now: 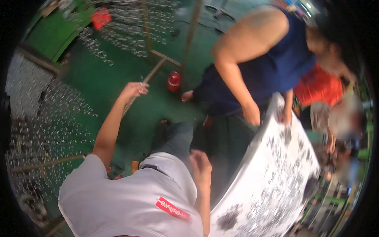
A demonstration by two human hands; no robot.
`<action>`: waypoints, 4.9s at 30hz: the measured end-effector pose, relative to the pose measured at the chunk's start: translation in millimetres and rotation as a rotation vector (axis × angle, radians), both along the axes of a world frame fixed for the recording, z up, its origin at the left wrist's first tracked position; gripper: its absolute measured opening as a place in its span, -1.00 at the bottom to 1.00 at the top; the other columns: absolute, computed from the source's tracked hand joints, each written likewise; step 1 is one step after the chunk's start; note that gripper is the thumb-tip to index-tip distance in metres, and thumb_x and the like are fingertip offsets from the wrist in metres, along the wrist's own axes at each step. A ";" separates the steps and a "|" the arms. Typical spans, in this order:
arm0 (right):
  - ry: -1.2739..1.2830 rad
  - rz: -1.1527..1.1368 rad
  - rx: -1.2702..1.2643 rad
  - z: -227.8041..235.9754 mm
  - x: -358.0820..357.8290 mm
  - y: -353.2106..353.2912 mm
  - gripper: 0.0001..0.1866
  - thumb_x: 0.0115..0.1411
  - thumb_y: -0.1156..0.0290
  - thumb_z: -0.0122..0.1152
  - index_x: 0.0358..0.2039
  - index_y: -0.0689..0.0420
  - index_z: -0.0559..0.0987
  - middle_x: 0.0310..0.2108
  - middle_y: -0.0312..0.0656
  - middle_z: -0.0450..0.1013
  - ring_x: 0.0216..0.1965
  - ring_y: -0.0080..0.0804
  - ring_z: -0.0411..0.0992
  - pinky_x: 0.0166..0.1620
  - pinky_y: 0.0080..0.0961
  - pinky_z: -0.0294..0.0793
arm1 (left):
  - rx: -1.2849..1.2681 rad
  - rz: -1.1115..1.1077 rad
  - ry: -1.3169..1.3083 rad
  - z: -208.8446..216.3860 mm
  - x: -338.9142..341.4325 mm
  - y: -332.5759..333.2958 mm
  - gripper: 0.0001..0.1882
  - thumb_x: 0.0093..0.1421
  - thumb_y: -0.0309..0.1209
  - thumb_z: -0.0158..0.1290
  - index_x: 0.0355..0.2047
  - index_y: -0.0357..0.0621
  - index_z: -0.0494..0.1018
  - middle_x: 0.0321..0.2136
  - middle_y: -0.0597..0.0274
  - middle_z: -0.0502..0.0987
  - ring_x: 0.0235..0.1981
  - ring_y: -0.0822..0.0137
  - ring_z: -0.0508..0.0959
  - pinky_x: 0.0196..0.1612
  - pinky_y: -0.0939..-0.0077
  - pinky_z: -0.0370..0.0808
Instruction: The person repeatedly picks up small metal hooks from a white table and links them together by hand. They occasionally hang the assembled chain onto a nearby metal rack. Other workers are also assembling hooks at the same table.
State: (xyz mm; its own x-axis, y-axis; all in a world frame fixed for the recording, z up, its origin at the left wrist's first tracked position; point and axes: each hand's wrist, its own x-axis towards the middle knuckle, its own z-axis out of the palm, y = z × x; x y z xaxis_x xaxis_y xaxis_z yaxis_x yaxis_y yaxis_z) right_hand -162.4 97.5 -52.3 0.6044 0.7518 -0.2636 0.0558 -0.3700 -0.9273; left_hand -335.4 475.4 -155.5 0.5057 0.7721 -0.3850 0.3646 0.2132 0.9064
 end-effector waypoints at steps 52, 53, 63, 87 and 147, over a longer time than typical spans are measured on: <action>-0.440 -1.366 0.137 3.8 -2.6 -261.7 -0.92 0.01 0.61 0.27 -0.43 0.22 0.62 -0.47 -0.24 0.45 -0.47 -0.55 0.37 -0.40 -0.65 0.34 | 0.405 -1.594 -0.362 60.5 422.7 -518.9 -0.76 0.16 -0.35 0.07 -0.20 -0.14 0.57 -0.38 0.09 0.63 -0.34 0.33 0.62 -0.29 0.50 0.48; -0.458 -1.350 0.123 4.2 -0.7 -259.7 -0.92 0.01 0.60 0.27 -0.43 0.22 0.62 -0.47 -0.24 0.45 -0.46 -0.55 0.37 -0.40 -0.65 0.34 | 0.475 -1.603 -0.385 62.3 422.9 -514.4 -0.75 0.17 -0.32 0.08 -0.22 -0.19 0.58 -0.38 0.18 0.63 -0.38 0.44 0.59 -0.34 0.58 0.46; -0.486 -1.241 0.100 -0.6 7.6 -246.7 -0.92 0.01 0.58 0.28 -0.43 0.20 0.63 -0.48 -0.24 0.45 -0.47 -0.55 0.36 -0.40 -0.63 0.34 | 0.615 -1.674 -0.361 36.7 405.8 -475.9 -0.75 0.08 -0.36 0.15 -0.23 -0.15 0.60 -0.42 0.20 0.56 -0.41 0.34 0.51 -0.29 0.46 0.46; -0.652 -1.187 -0.118 10.3 60.3 -207.5 -0.92 -0.01 0.48 0.33 -0.49 0.20 0.61 -0.55 -0.22 0.41 -0.55 -0.39 0.41 -0.40 -0.52 0.34 | 0.163 -1.241 -0.679 101.4 304.6 -457.3 -0.88 0.06 -0.50 0.18 -0.36 -0.24 0.58 -0.42 0.24 0.59 -0.39 0.43 0.57 -0.31 0.55 0.48; -0.247 -0.768 -0.279 -25.4 224.0 -293.5 -0.82 -0.02 0.45 0.35 -0.40 0.26 0.62 -0.51 -0.21 0.53 -0.53 -0.58 0.41 -0.42 -0.61 0.39 | 0.265 -1.072 -0.682 97.7 252.9 -388.9 -0.88 0.03 -0.59 0.18 -0.37 -0.23 0.59 -0.46 0.20 0.59 -0.42 0.42 0.56 -0.30 0.61 0.46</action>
